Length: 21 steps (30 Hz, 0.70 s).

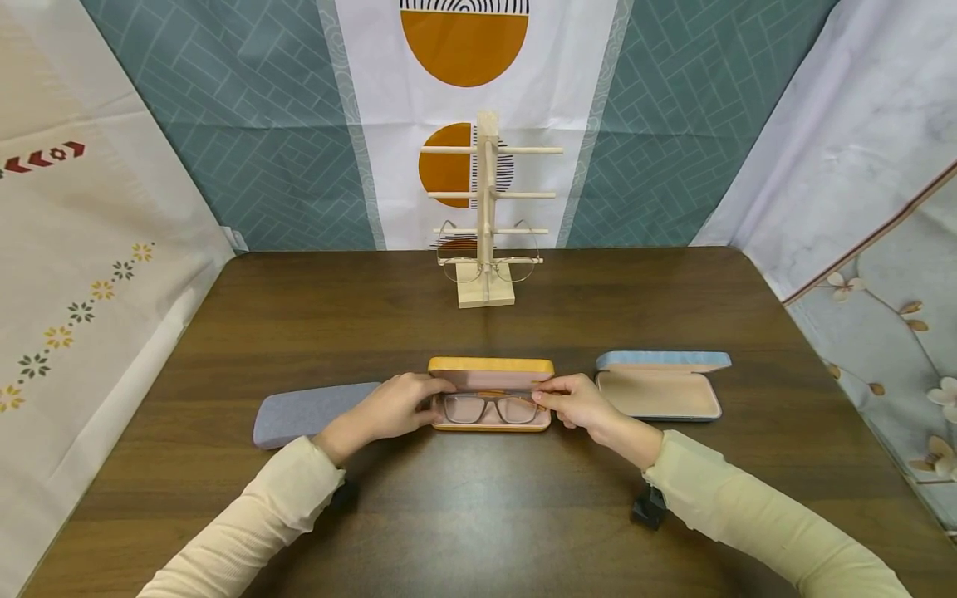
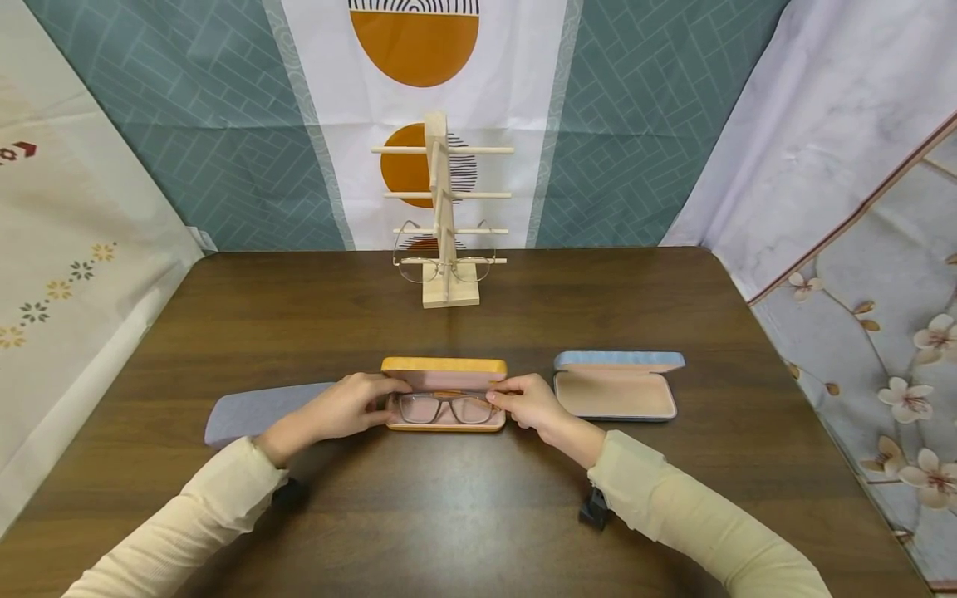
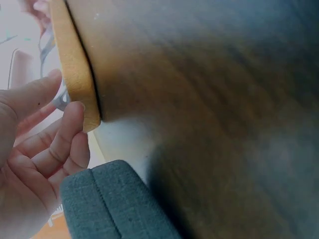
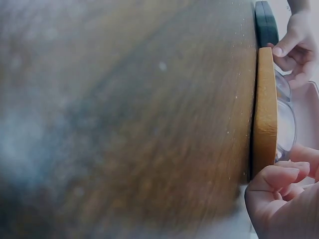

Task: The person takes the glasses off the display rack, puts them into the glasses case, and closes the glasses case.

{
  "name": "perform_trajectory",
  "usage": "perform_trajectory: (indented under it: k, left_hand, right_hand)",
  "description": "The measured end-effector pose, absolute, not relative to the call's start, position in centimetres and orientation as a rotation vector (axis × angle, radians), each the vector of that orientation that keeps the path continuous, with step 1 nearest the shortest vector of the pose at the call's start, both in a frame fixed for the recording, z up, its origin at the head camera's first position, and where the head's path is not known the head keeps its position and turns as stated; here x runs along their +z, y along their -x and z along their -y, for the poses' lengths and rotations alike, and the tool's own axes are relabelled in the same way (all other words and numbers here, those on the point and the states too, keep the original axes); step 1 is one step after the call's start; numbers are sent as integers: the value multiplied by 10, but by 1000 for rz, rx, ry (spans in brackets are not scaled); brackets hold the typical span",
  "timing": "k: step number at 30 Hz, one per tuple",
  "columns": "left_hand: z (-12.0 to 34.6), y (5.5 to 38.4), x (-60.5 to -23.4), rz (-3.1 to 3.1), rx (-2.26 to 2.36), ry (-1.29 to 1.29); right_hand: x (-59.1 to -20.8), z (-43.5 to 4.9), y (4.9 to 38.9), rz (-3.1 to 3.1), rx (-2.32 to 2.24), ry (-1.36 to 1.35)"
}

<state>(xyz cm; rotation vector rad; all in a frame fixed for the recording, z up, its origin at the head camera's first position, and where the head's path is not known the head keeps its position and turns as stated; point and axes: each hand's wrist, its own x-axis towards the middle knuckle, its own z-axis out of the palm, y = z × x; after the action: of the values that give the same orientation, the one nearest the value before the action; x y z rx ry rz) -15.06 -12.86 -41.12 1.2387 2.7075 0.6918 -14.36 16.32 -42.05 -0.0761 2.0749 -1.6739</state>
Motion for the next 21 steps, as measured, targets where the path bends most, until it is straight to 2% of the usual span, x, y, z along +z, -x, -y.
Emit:
perform_trajectory:
  k: [7,21]
  left_hand:
    - [134,149,-408,-2680,753,-1281]
    - [146,141,-397,-2627,947,-1157]
  right_hand:
    - [-417,-165,142,-2090,-1634,107]
    - [-412,-170,139,-2169,-1618,200]
